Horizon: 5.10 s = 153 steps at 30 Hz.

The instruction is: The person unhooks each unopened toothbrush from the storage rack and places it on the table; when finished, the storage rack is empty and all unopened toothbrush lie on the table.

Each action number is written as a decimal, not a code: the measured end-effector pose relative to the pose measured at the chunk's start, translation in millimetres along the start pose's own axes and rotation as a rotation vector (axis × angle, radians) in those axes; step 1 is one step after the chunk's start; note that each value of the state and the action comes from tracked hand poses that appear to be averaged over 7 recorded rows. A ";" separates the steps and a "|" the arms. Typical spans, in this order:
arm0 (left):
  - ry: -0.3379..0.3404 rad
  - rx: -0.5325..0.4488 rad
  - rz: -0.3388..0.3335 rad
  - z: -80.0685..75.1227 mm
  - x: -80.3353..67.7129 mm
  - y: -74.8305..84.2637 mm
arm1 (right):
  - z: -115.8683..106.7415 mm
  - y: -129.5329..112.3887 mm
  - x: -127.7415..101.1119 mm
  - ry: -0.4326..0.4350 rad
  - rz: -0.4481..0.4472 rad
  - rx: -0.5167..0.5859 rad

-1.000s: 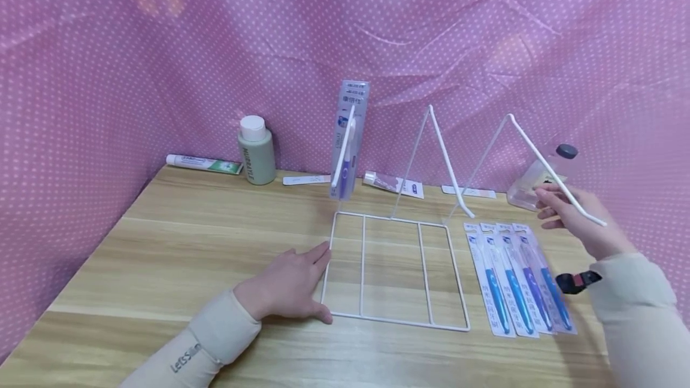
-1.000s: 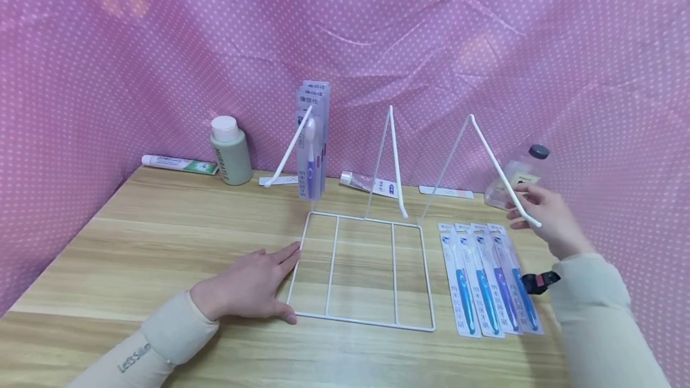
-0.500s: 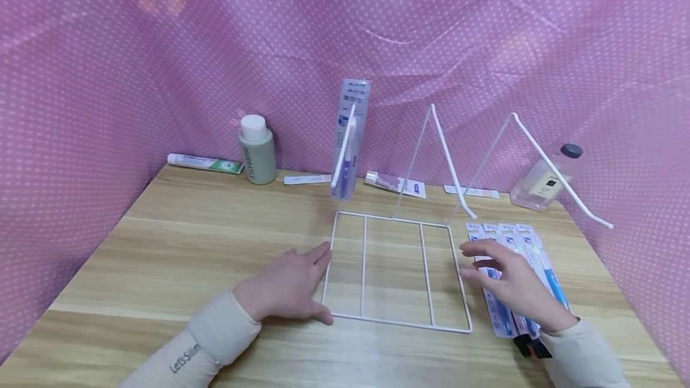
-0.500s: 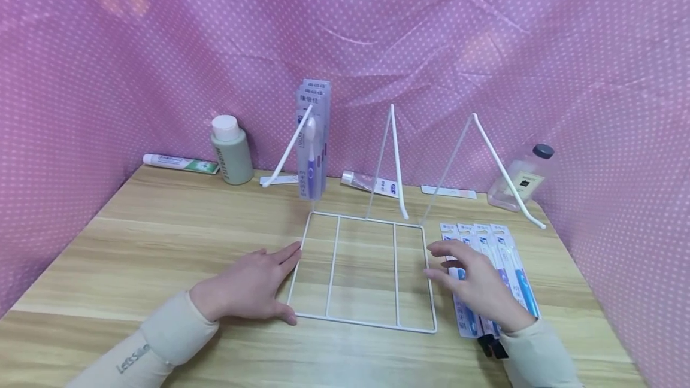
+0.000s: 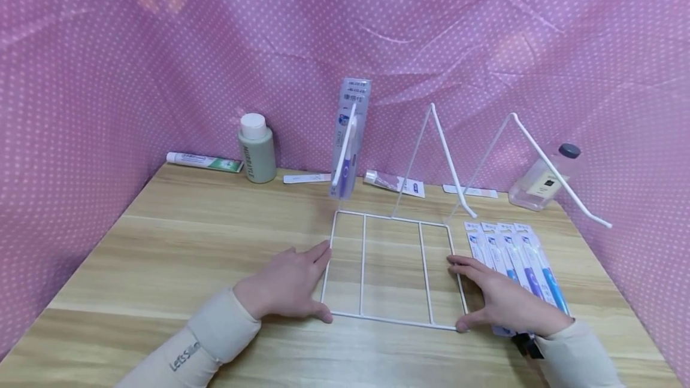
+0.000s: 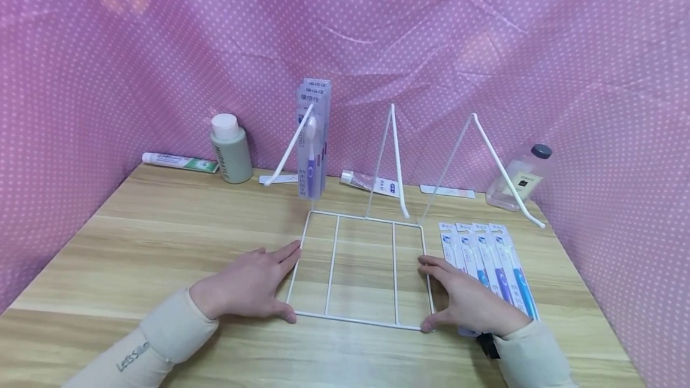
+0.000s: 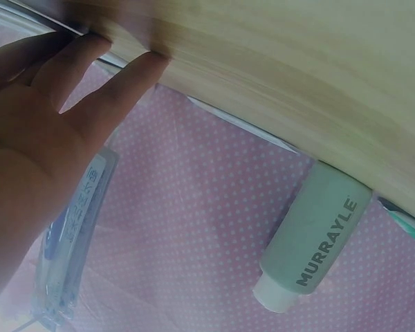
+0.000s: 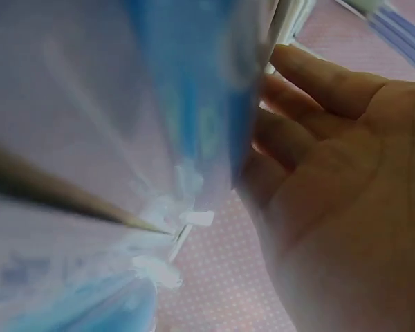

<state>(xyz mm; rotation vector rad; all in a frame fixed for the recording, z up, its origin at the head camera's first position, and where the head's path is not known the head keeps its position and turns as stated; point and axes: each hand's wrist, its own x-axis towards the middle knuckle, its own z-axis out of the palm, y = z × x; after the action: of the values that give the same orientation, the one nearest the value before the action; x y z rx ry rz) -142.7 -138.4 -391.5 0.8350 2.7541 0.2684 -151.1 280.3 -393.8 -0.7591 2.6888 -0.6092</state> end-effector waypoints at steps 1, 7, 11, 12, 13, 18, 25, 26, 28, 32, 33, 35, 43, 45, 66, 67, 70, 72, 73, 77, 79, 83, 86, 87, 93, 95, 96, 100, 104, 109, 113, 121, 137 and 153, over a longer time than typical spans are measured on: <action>0.002 0.005 0.002 0.1 -0.1 -0.1 | 0.2 0.6 -0.2 0.000 -0.004 -0.001; 0.008 0.018 0.008 1.4 1.0 0.4 | 1.4 3.1 -2.3 0.004 -0.013 -0.005; -0.003 0.015 0.007 1.2 1.7 1.7 | 1.8 3.8 -3.6 0.005 -0.004 -0.013; -0.007 0.011 0.005 0.5 1.1 1.4 | 2.0 3.4 -3.0 0.003 -0.001 -0.009; -0.013 0.003 0.000 -0.4 0.6 0.9 | 2.4 3.0 -2.1 0.000 0.000 -0.007; -0.033 -0.050 -0.006 -7.3 -1.4 -3.2 | 3.1 0.8 1.1 -0.015 0.002 0.014; 0.194 -0.070 0.002 -61.7 12.5 -19.9 | -1.8 3.3 0.4 -0.006 0.004 -0.002; 0.273 -0.085 0.004 -74.4 15.2 -21.6 | -1.9 3.6 0.8 -0.006 0.003 -0.003; 0.459 -0.152 0.018 -100.1 20.2 -22.3 | -1.3 4.5 1.8 -0.007 -0.003 -0.003; 0.817 -0.332 0.078 -142.4 34.1 -16.9 | 0.2 4.8 2.9 -0.003 -0.012 0.002; 0.886 -0.386 0.082 -150.4 38.3 -15.1 | 0.4 4.6 2.7 -0.005 -0.012 0.005; 0.980 -0.516 0.061 -163.2 47.2 -11.0 | 0.6 3.4 2.1 -0.010 -0.008 0.009; 1.051 -1.053 -0.016 -178.1 74.4 -2.0 | 1.2 1.1 0.1 -0.011 -0.009 0.002; 1.039 -1.195 0.008 -176.7 78.5 -2.4 | 1.3 0.9 0.1 -0.006 -0.016 -0.001; 0.909 -1.401 0.055 -160.4 68.6 2.5 | 3.7 4.1 1.9 -0.007 -0.040 -0.019; 0.901 -1.402 0.062 -160.0 66.0 3.4 | 3.5 4.1 1.8 -0.006 -0.040 -0.019; 0.873 -1.389 0.068 -158.4 56.1 7.0 | 2.7 3.8 1.1 -0.006 -0.039 -0.018; 0.859 -1.370 0.073 -156.4 48.7 9.5 | 2.5 3.8 0.8 -0.006 -0.039 -0.020; 0.854 -1.362 0.077 -155.0 44.7 10.8 | 2.3 3.7 0.5 -0.007 -0.038 -0.021; 0.833 -1.341 0.125 -148.9 28.3 15.9 | 1.4 3.9 -0.7 -0.009 -0.036 -0.024; 0.823 -1.336 0.156 -146.0 19.7 19.1 | 0.7 3.9 -1.4 -0.008 -0.034 -0.026; 0.807 -1.329 0.192 -142.1 2.7 27.1 | 0.0 3.9 -2.0 -0.007 -0.034 -0.031; 0.787 -1.305 0.198 -140.4 -10.0 33.4 | 0.0 3.9 -2.2 -0.008 -0.034 -0.031; 0.781 -1.293 0.197 -140.0 -13.7 35.3 | -0.1 3.9 -2.3 -0.009 -0.035 -0.031; 0.768 -1.239 0.179 -139.6 -32.9 45.5 | -0.1 4.1 -2.0 -0.011 -0.036 -0.029; 0.768 -1.243 0.182 -140.3 -37.2 48.7 | 0.2 4.3 -1.4 -0.005 -0.044 -0.032; 0.769 -1.248 0.187 -141.0 -38.8 50.3 | 0.4 4.3 -1.3 -0.003 -0.045 -0.033; 0.778 -1.269 0.189 -144.6 -43.6 56.8 | 1.1 4.9 -1.2 0.000 -0.044 -0.033; 0.777 -1.271 0.182 -150.0 -48.1 63.4 | 0.8 6.0 -2.0 -0.008 -0.033 -0.030; 0.768 -1.260 0.175 -154.7 -56.9 70.5 | -0.3 6.9 -2.6 -0.007 -0.039 -0.037; 0.763 -1.272 0.189 -156.2 -64.1 73.5 | -1.3 7.5 -2.7 -0.006 -0.044 -0.044; 0.815 -1.426 0.306 -151.6 -84.6 55.5 | -2.1 3.3 -1.2 0.008 -0.059 -0.029; 0.674 -1.520 -0.255 -140.4 -42.4 -34.7 | -7.4 -3.8 4.4 -0.024 -0.016 -0.002; 0.473 -1.409 -0.555 -74.7 49.8 -114.6 | -9.8 -5.9 6.5 -0.033 0.011 0.014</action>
<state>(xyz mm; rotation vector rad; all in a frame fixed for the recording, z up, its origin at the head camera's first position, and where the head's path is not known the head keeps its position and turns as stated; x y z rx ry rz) -263.9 -211.7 -357.7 -0.3969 2.0881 2.0575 -157.6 275.3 -383.4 -0.7434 2.6537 -0.6070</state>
